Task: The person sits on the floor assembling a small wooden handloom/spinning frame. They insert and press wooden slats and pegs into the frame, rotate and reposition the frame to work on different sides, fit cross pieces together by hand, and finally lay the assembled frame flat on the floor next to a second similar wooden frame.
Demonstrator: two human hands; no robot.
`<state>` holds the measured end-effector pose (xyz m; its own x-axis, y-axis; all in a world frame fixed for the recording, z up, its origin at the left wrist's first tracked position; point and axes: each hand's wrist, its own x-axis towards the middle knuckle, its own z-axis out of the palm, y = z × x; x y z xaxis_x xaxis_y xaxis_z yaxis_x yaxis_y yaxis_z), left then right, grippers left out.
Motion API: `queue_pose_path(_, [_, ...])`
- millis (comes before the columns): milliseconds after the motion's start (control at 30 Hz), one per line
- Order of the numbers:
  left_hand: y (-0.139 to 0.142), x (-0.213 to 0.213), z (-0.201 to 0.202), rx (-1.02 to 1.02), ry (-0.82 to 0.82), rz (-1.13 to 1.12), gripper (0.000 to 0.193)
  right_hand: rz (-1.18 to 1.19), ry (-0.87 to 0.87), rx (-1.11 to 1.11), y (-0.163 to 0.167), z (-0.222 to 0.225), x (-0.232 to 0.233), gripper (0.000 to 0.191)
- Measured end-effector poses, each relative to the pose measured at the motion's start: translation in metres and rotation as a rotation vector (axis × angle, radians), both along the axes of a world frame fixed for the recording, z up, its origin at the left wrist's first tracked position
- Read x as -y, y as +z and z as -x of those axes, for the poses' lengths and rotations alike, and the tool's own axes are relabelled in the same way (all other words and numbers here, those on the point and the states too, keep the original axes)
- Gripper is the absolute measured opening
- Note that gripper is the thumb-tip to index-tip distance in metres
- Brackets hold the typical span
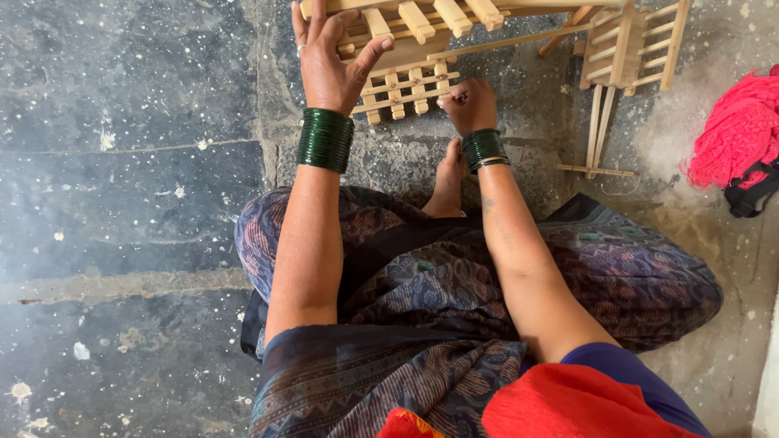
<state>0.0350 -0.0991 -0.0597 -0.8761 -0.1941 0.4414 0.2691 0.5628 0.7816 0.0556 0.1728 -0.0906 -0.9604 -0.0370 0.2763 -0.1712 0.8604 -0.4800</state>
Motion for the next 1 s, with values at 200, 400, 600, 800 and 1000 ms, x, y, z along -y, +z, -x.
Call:
queue_pose_path(200, [0.001, 0.001, -0.004, -0.016, -0.017, -0.011, 0.065, 0.333, -0.124, 0.213, -0.008, 0.0, -0.009, 0.009])
queue_pose_path(400, [0.006, 0.001, -0.002, -0.037, -0.019, -0.018, 0.062, 0.738, -0.121, 0.384, -0.001, 0.003, -0.023, 0.011])
queue_pose_path(600, [0.006, -0.001, -0.002, 0.032, -0.039, -0.084, 0.066, 0.456, 0.012, 0.292, -0.002, 0.004, -0.014, 0.01])
queue_pose_path(800, [0.004, -0.001, -0.002, -0.136, 0.015, 0.013, 0.062, 0.198, -0.123, 0.122, 0.0, 0.002, -0.02, 0.009])
queue_pose_path(1000, [0.006, -0.001, 0.001, -0.04, -0.029, -0.071, 0.064, 0.279, 0.002, 0.074, -0.003, 0.0, -0.004, 0.005])
